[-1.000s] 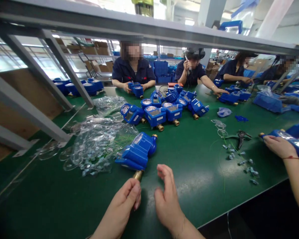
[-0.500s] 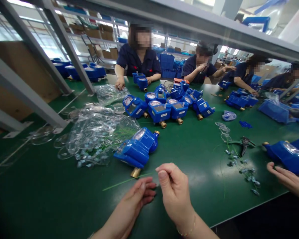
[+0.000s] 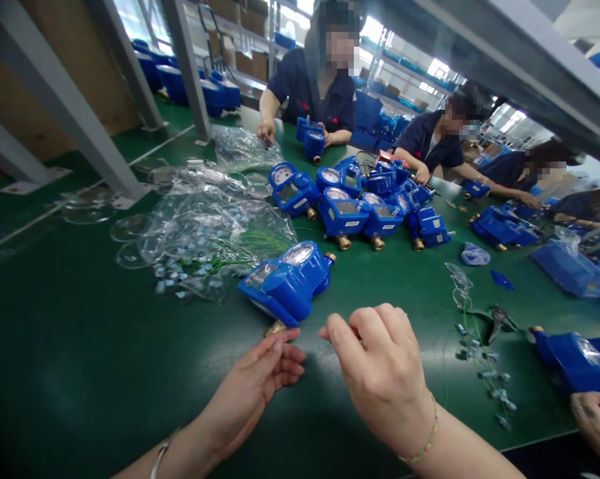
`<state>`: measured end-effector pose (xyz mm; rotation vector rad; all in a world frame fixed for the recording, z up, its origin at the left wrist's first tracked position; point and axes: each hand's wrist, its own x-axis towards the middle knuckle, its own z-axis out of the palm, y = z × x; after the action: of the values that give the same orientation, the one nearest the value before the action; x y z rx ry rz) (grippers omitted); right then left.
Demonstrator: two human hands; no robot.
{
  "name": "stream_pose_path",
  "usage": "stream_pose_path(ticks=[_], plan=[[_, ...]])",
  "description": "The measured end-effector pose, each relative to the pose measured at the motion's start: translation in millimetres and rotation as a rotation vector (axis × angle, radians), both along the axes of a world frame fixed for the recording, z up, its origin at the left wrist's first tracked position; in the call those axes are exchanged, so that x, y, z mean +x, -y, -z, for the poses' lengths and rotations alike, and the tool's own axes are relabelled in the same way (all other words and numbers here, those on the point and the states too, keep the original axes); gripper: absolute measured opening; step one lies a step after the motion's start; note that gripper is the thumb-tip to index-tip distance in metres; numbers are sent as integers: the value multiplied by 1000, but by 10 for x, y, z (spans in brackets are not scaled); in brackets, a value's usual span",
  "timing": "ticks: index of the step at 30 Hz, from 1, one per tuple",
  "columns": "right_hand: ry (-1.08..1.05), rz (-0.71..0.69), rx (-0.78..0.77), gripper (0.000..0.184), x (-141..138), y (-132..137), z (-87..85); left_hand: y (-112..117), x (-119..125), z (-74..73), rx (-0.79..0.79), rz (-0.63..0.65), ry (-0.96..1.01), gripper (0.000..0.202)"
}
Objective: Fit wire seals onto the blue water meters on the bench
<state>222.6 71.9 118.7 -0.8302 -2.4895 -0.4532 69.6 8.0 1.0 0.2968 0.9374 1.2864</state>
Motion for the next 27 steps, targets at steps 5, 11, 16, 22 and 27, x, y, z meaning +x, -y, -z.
stream_pose_path(ticks=[5,11,16,22,27], plan=[[75,-20,33,10,-84,-34,-42,17,-11,-8,9,6,-11,34],[193,-13,43,11,-159,-11,-90,21,-27,-10,19,33,-6,35],[254,-12,79,11,-207,6,-171,39,-52,0,45,30,-42,35],[322,-14,91,3,-246,-3,-197,56,-41,18,57,36,-58,36],[342,-45,73,7,-326,-18,-195,57,-37,21,73,30,-55,36]])
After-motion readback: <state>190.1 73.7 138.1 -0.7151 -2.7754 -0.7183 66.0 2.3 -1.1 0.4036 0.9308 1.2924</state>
